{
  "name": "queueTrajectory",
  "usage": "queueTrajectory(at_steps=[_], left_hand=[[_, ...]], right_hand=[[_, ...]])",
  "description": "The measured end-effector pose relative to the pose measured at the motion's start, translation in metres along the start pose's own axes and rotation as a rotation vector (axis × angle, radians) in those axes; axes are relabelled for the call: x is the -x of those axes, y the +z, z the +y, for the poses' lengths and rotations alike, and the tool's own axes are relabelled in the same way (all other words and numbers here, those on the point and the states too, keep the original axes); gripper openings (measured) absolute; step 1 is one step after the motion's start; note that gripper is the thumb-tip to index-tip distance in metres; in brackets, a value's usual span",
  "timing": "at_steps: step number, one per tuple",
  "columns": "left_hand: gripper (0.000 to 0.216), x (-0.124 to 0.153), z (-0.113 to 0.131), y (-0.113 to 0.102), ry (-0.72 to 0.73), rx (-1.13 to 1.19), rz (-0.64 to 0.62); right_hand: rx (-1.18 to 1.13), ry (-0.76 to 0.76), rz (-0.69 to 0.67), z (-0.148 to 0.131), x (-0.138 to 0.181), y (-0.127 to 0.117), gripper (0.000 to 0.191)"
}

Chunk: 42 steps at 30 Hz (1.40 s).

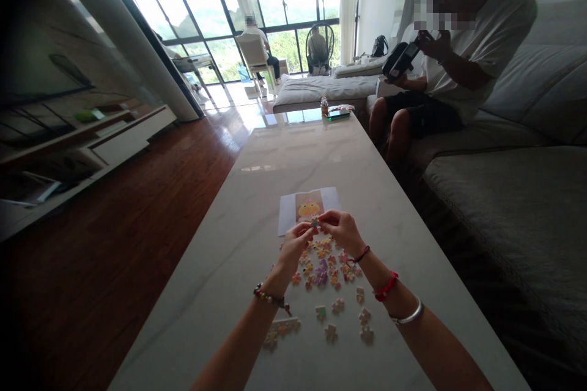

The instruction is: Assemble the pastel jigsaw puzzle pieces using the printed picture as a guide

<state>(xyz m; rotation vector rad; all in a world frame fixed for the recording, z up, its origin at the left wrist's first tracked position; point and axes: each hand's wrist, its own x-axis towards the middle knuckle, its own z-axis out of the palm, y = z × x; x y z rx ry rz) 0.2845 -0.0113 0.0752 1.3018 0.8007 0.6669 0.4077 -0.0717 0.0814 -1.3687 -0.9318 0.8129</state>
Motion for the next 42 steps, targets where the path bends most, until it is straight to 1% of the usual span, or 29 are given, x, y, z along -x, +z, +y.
queueTrajectory(at_steps=[5,11,15,23,32,37,39,42], left_hand=[[0.021,-0.003,-0.004,-0.003,0.025,-0.034,-0.028],[0.023,-0.008,-0.003,-0.002,0.057,-0.067,-0.064],[0.023,-0.01,-0.003,0.0,0.109,-0.085,-0.089],[0.016,-0.007,0.003,0.004,0.149,-0.108,-0.046],[0.023,-0.007,-0.001,0.001,0.112,-0.095,-0.073],[0.029,0.0,-0.001,0.001,0.08,-0.004,-0.099],[0.031,0.001,0.0,0.001,0.045,0.017,-0.096],[0.03,0.002,0.001,0.0,-0.006,0.001,-0.054]], right_hand=[[0.009,0.005,0.003,-0.001,0.001,-0.001,0.025],[-0.008,0.001,0.042,0.002,0.002,-0.003,0.027],[-0.011,-0.008,0.031,0.004,0.004,-0.003,0.026],[-0.044,-0.018,0.046,0.002,0.007,-0.001,0.024],[-0.09,-0.014,0.088,0.002,0.013,0.003,0.027],[-0.098,-0.012,0.115,-0.003,0.016,0.003,0.027],[-0.096,-0.006,0.139,-0.003,0.016,0.002,0.028],[-0.097,0.009,0.183,0.0,0.016,0.002,0.031]])
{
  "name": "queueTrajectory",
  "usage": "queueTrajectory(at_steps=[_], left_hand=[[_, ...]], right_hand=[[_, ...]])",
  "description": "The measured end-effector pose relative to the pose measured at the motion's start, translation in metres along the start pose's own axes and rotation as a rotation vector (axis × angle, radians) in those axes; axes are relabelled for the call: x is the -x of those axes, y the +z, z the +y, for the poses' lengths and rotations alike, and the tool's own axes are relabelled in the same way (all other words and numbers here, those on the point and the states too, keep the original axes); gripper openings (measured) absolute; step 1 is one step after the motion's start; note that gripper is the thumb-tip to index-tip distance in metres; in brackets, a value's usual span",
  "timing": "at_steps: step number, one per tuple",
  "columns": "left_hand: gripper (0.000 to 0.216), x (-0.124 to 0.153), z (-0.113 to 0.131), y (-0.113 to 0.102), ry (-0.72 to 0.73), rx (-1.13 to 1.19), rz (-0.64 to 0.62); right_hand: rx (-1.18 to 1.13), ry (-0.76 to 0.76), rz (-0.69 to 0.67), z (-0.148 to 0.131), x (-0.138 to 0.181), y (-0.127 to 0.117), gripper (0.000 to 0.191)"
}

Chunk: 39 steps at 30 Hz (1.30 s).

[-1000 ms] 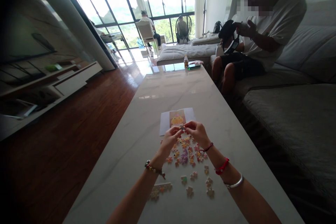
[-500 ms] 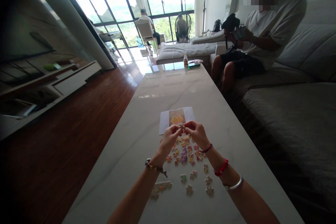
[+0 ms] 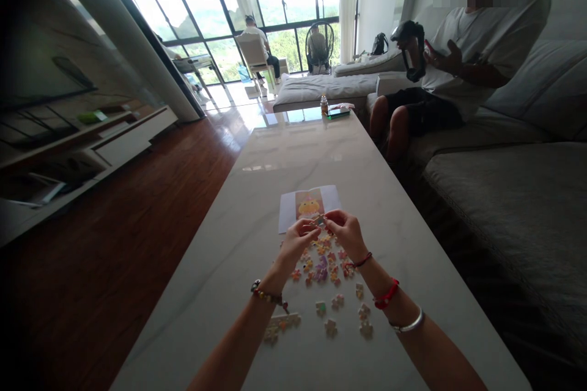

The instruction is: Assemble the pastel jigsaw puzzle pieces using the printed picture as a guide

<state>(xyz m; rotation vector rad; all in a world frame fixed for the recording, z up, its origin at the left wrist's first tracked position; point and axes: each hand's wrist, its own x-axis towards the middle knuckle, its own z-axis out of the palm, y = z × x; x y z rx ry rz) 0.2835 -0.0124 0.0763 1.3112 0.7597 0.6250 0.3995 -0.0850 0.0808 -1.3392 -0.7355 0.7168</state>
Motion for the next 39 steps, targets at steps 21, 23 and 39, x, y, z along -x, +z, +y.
queueTrajectory(at_steps=[21,23,39], left_hand=[[0.018,-0.025,0.012,-0.01,-0.019,-0.018,0.128],[0.017,-0.025,0.014,-0.01,-0.022,-0.022,0.123],[0.019,-0.011,0.015,-0.015,-0.028,-0.061,0.091]], right_hand=[[-0.057,0.071,0.001,0.018,-0.02,0.009,0.038],[-0.069,0.078,-0.002,0.018,-0.021,0.01,0.037],[-0.026,0.099,-0.107,0.012,-0.013,0.01,0.036]])
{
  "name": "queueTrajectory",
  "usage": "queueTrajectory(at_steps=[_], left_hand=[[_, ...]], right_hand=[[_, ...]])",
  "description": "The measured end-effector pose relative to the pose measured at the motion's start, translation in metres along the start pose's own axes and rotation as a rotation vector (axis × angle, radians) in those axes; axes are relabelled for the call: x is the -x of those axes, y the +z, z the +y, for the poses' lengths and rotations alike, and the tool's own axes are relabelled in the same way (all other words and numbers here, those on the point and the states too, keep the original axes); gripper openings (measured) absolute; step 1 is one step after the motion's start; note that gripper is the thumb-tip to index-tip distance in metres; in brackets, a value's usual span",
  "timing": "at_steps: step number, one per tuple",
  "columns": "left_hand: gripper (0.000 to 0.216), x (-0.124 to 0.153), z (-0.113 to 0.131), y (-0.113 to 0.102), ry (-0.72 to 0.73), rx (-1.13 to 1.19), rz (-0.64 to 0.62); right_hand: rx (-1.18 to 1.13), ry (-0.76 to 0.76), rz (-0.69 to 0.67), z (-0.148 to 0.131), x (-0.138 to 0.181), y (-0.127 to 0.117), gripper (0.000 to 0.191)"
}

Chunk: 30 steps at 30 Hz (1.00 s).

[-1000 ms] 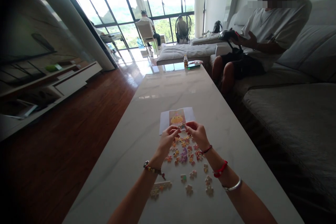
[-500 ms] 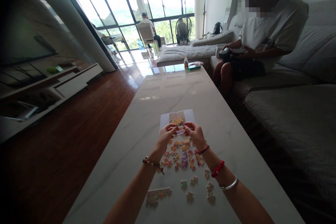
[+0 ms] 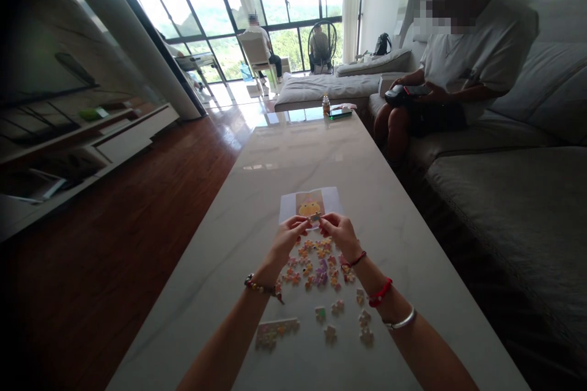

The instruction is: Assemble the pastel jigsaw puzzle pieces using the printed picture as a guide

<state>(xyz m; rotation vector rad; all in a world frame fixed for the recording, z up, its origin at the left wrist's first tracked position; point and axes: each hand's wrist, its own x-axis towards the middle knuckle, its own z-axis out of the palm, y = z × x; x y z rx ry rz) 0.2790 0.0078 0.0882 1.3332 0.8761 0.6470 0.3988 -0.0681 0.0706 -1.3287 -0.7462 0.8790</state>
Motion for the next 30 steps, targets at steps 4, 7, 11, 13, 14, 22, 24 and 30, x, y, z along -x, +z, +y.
queueTrajectory(at_steps=[4,7,11,13,14,22,24,30], left_hand=[[0.021,0.009,0.001,-0.004,0.009,-0.03,-0.02],[0.019,0.018,0.001,-0.007,0.012,-0.061,-0.045],[0.017,0.036,-0.005,-0.016,-0.008,-0.091,-0.09],[0.016,0.052,-0.013,-0.023,-0.007,-0.15,-0.114],[0.016,0.062,-0.019,-0.027,0.011,-0.218,-0.113],[0.019,0.168,-0.069,-0.047,0.418,-1.083,0.071],[0.021,0.185,-0.079,-0.046,0.488,-1.17,0.084],[0.026,0.202,-0.094,-0.038,0.545,-1.253,0.091]], right_hand=[[-0.007,0.015,-0.005,-0.001,0.007,0.002,0.035],[-0.025,0.038,-0.028,0.0,0.016,0.003,0.033],[-0.008,0.089,-0.059,0.003,0.037,0.004,0.029],[0.01,0.131,-0.073,0.007,0.053,0.004,0.027],[0.023,0.156,-0.087,0.01,0.062,0.004,0.026],[0.16,0.334,-0.087,0.037,0.137,0.011,0.019],[0.195,0.356,-0.074,0.044,0.148,0.016,0.018],[0.297,0.335,-0.022,0.056,0.165,0.025,0.014]])
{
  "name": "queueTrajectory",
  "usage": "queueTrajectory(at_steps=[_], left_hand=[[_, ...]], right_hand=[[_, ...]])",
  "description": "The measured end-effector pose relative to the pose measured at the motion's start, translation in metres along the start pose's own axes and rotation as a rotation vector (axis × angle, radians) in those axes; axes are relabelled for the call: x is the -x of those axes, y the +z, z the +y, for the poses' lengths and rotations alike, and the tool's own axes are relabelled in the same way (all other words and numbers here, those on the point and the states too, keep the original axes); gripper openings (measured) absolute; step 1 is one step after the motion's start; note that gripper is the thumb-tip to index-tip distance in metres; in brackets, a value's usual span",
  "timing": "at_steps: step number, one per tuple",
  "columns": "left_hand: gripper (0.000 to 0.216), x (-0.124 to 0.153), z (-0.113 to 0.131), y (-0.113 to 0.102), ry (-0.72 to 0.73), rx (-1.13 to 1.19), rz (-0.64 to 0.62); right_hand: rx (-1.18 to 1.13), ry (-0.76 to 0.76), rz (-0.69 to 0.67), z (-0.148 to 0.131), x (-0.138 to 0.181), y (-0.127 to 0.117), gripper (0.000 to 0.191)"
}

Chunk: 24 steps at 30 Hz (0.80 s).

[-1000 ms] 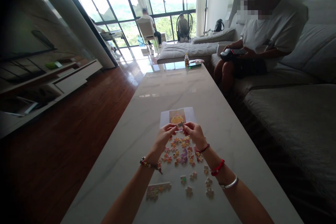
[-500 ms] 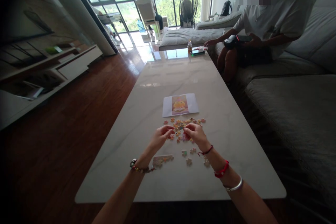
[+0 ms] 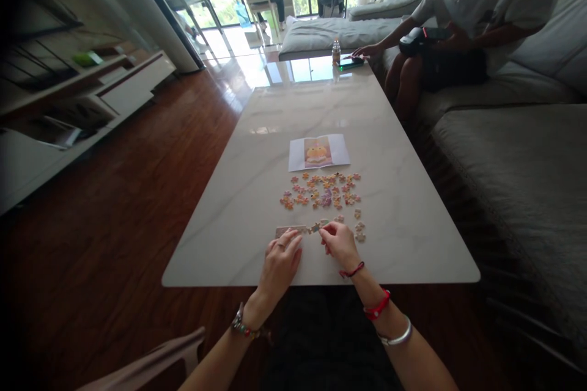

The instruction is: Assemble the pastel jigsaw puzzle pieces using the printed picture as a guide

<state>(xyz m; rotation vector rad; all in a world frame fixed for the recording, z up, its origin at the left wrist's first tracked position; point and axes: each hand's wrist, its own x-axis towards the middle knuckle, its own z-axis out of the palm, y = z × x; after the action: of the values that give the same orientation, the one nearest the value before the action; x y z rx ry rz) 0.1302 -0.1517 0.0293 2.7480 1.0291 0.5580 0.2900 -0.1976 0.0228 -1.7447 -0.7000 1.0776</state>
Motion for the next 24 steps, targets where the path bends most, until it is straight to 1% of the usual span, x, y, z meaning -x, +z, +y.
queueTrajectory(at_steps=[3,6,9,12,14,16,17,19,22,24], left_hand=[[0.027,0.0,0.001,0.003,-0.012,0.013,-0.001],[0.028,-0.002,0.0,0.004,-0.02,0.057,0.002],[0.027,-0.004,0.0,0.003,-0.053,0.157,0.022],[0.026,-0.008,0.004,0.003,-0.172,0.421,0.034],[0.026,-0.013,0.007,0.004,-0.304,0.679,0.023],[0.024,-0.019,0.009,0.004,-0.428,0.886,0.006],[0.022,-0.022,0.009,0.004,-0.465,0.951,-0.011],[0.02,-0.027,0.008,0.004,-0.489,1.023,-0.077],[0.021,-0.03,0.007,0.003,-0.484,1.087,-0.193],[0.021,-0.03,0.007,0.002,-0.499,1.092,-0.215]], right_hand=[[0.015,-0.019,0.004,0.0,-0.001,0.0,0.012],[0.02,-0.019,-0.03,-0.005,-0.005,-0.003,0.01],[-0.047,-0.007,-0.062,-0.011,-0.008,-0.005,0.011],[-0.233,0.027,-0.077,-0.013,-0.001,-0.002,0.016],[-0.349,0.06,-0.087,-0.011,0.01,0.003,0.02],[-0.396,0.091,-0.108,-0.008,0.021,0.007,0.023],[-0.389,0.098,-0.123,-0.007,0.026,0.008,0.024],[-0.324,0.091,-0.163,-0.004,0.033,0.006,0.024],[-0.146,0.064,-0.226,-0.001,0.035,0.0,0.023],[0.0,0.057,-0.283,-0.001,0.033,-0.005,0.022]])
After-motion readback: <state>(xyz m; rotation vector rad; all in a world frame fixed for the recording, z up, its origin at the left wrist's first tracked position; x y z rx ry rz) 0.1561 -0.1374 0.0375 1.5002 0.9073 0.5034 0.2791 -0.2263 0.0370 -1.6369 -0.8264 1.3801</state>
